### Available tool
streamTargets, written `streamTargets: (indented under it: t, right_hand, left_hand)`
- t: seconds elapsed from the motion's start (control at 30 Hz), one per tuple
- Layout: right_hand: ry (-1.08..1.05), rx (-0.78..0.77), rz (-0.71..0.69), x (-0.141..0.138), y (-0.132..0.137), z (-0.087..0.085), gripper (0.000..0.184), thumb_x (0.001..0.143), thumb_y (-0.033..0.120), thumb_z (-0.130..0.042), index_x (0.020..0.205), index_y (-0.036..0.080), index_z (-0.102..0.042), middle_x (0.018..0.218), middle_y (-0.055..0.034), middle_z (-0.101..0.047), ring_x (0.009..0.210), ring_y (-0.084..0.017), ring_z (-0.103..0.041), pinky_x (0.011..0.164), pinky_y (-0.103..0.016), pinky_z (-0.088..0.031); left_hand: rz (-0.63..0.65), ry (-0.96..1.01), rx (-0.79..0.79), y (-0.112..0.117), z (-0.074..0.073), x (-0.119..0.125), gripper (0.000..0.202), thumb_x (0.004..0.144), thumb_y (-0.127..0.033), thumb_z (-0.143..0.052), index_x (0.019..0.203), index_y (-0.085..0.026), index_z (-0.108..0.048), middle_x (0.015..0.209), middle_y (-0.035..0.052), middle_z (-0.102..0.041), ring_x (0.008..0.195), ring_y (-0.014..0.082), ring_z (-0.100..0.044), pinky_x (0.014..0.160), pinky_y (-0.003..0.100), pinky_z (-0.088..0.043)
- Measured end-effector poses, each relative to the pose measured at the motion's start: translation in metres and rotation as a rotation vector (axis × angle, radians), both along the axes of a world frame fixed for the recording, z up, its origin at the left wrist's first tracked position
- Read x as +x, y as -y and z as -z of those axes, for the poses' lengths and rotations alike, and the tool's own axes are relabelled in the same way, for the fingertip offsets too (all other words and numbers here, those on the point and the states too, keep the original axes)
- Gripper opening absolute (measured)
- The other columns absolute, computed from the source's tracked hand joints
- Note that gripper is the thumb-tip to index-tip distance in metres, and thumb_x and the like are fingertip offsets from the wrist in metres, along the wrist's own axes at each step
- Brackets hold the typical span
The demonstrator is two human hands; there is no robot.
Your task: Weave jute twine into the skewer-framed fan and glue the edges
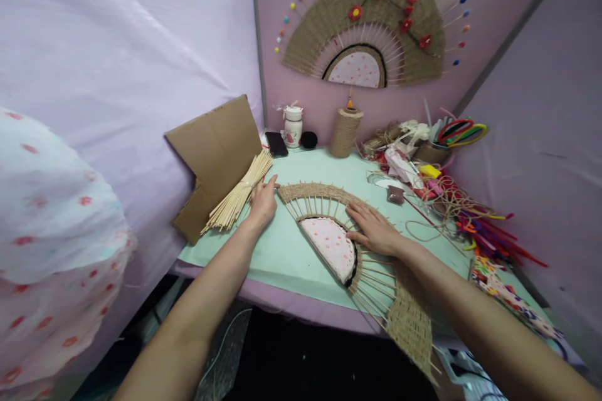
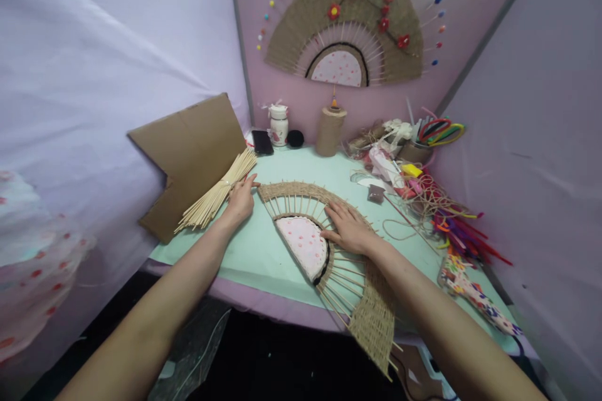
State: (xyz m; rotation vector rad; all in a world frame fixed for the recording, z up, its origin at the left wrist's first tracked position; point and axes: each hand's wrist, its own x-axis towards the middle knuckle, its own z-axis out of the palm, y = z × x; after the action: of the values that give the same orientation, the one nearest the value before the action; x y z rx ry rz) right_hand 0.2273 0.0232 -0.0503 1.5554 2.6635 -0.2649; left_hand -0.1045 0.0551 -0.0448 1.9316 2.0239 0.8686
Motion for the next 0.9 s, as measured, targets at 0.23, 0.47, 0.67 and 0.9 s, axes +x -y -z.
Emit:
streamTargets:
  t: [0.23, 0.47, 0.67, 0.9]
  right_hand:
    - [-0.027, 0.012, -0.005, 0.001, -0.001, 0.002, 0.087, 0.089, 0.073, -0.030, 0.154, 0.015, -0.029, 0.162, -0.0155, -0.022, 0.150, -0.031, -0.016, 0.121, -0.053, -0.017]
    - [-0.019, 0.007, -0.004, 0.001, -0.001, 0.001, 0.088, 0.090, 0.073, -0.029, 0.154, 0.012, -0.028, 0.162, -0.0163, -0.019, 0.151, -0.031, -0.014, 0.122, -0.053, -0.016]
    - [-0.027, 0.013, -0.007, 0.000, 0.000, 0.000, 0.087, 0.090, 0.073, -0.029, 0.154, 0.015, -0.028, 0.162, -0.0155, -0.021, 0.151, -0.031, -0.016, 0.121, -0.054, -0.016]
    - [-0.022, 0.002, 0.001, 0.000, 0.000, -0.001, 0.086, 0.090, 0.071, -0.031, 0.154, 0.014, -0.028, 0.162, -0.0163, -0.021, 0.151, -0.030, -0.016, 0.122, -0.052, -0.015]
  left_hand:
    - [0.042, -0.071, -0.045, -0.004, -0.001, 0.009, 0.076, 0.073, 0.004, -0.040, 0.145, -0.022, -0.042, 0.128, 0.0095, -0.064, 0.127, 0.0279, -0.049, 0.109, 0.046, -0.032]
    - [0.039, -0.145, -0.026, -0.011, -0.014, 0.007, 0.070, 0.081, 0.001, -0.034, 0.146, -0.022, -0.041, 0.139, 0.0104, -0.056, 0.130, 0.0275, -0.045, 0.105, 0.043, -0.036]
    - [0.142, -0.256, -0.040, -0.016, -0.016, 0.008, 0.052, 0.093, -0.012, -0.037, 0.142, -0.025, -0.048, 0.121, 0.0111, -0.066, 0.119, 0.0271, -0.054, 0.103, 0.041, -0.035]
    - [0.130, -0.332, -0.037, -0.015, -0.009, 0.014, 0.051, 0.092, -0.007, -0.037, 0.141, -0.014, -0.048, 0.108, 0.0174, -0.070, 0.110, 0.0276, -0.061, 0.103, 0.041, -0.034]
